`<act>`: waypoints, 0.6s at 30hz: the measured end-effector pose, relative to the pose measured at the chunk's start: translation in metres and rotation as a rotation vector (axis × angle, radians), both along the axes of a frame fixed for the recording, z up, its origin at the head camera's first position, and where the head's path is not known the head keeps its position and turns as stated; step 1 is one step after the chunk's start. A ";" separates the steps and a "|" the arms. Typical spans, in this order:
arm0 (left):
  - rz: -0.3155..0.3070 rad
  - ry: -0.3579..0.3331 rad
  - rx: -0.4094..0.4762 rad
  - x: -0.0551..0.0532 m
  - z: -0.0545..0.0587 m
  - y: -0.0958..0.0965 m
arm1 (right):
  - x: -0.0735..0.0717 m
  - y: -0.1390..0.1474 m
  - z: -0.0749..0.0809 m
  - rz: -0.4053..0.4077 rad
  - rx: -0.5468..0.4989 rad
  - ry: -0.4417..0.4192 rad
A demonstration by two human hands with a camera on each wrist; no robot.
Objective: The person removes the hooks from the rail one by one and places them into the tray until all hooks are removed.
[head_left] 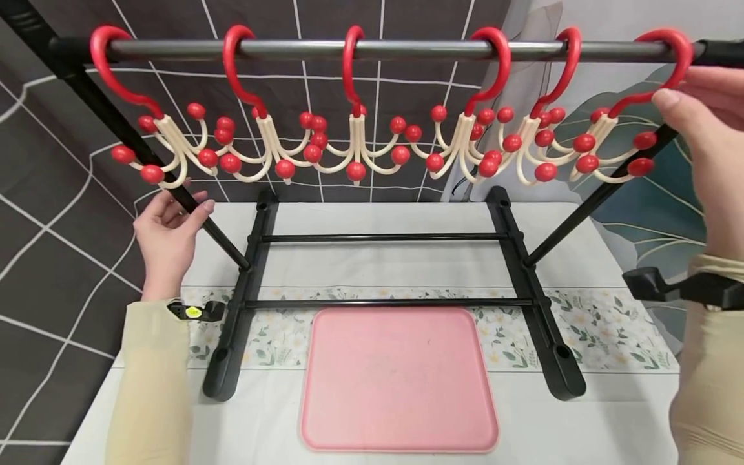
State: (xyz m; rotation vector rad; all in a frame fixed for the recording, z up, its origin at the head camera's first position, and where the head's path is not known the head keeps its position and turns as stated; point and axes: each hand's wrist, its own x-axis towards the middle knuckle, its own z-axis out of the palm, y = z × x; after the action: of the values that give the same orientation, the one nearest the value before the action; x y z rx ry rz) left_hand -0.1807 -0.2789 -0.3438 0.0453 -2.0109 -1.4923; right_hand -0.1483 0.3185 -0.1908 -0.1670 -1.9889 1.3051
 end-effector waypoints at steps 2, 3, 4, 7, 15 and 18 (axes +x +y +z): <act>-0.033 0.011 0.037 -0.001 0.000 0.001 | -0.006 -0.002 0.005 0.003 -0.030 0.001; -0.058 0.022 0.074 -0.001 0.000 0.001 | -0.008 -0.002 0.006 0.007 -0.056 0.000; -0.079 0.031 0.102 0.000 -0.001 0.001 | -0.010 -0.003 0.007 0.015 -0.074 0.008; -0.123 0.057 0.168 0.000 -0.002 0.002 | -0.013 -0.004 0.009 0.036 -0.098 0.022; -0.141 0.115 0.192 0.001 -0.004 0.002 | -0.015 -0.003 0.012 0.059 -0.098 0.006; -0.177 0.130 0.249 0.000 -0.005 0.001 | -0.015 -0.002 0.012 0.051 -0.063 0.008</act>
State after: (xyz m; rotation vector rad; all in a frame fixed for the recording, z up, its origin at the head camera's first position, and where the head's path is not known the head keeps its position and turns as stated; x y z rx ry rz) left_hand -0.1810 -0.2778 -0.3490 -0.1270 -1.7550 -1.8034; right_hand -0.1638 0.3163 -0.1784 -0.1417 -1.9586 1.3994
